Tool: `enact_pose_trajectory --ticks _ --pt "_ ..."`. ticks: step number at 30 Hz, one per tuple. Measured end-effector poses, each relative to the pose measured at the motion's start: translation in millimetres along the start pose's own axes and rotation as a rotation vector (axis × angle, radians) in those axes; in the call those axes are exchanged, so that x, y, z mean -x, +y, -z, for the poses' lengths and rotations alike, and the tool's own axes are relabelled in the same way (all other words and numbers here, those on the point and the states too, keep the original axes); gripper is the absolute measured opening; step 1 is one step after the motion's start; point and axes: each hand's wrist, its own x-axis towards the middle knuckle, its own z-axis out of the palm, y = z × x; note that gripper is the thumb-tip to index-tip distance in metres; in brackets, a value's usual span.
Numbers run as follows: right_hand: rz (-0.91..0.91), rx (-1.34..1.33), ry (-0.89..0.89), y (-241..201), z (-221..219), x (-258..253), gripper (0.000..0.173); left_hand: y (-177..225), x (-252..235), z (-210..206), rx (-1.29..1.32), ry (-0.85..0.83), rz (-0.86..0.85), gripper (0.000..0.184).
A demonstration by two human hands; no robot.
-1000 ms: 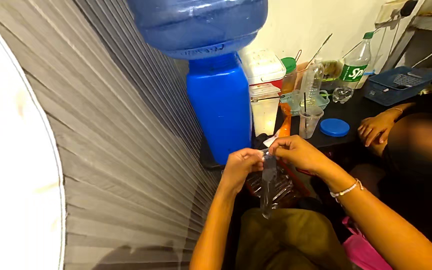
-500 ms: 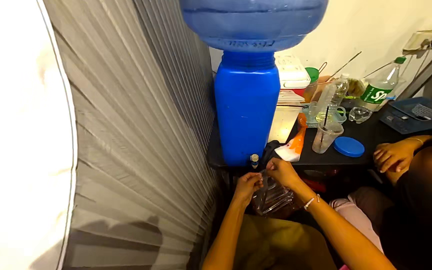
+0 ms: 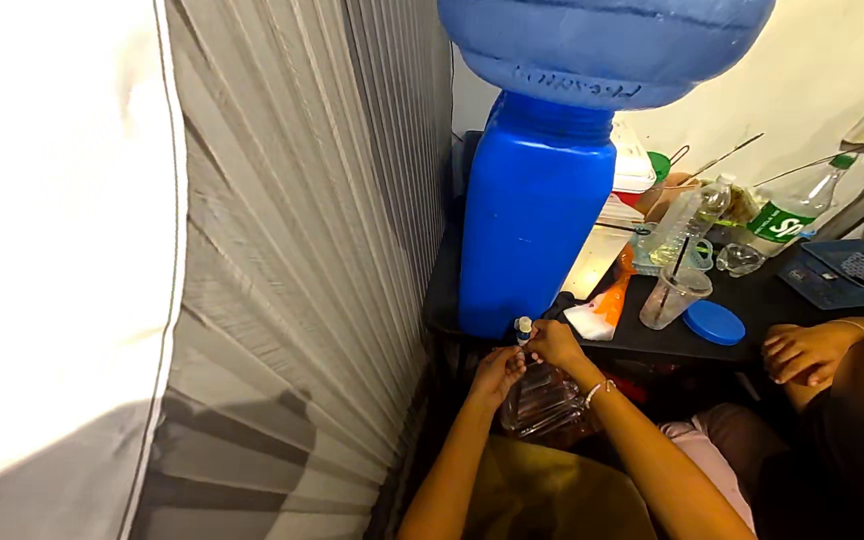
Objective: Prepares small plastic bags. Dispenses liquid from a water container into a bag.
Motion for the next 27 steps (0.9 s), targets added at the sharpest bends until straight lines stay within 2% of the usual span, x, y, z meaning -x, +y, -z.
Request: enact_pose_trajectory --ticks 5,8,12,16,18,20,25,27 --pt "-0.021 -0.038 -0.002 0.3 2.7 -3.8 0.021 5.2 -5.0 -4.1 0.013 0.062 -0.066 0.01" --pt "-0.013 -0.174 0.048 4.1 4.6 0.5 0.022 8.3 0.7 -7.4 -0.054 0.059 -0.128 0.012" --pt "0.027 -0.408 0.141 0.9 5.2 10.7 0.024 7.2 8.5 -9.1 -0.104 0.084 -0.175 0.014" --pt "-0.039 -0.852 -0.011 -3.0 -1.1 22.5 0.021 2.4 15.1 -11.8 -0.251 0.118 -0.313 0.016" --pt "0.015 -0.989 -0.04 3.6 -6.2 24.3 0.02 6.6 17.9 -14.9 -0.34 0.124 -0.419 0.014" --pt "0.114 -0.937 -0.023 11.0 -9.1 25.8 0.022 11.8 21.4 -19.5 -0.409 0.128 -0.477 0.012" --pt "0.401 -0.583 0.13 14.4 -3.2 20.9 0.023 11.7 15.5 -13.6 -0.53 0.1 -0.546 0.012" --pt "0.456 -0.451 0.178 12.8 -3.3 12.9 0.023 12.4 14.5 -14.8 -0.559 0.096 -0.567 0.013"
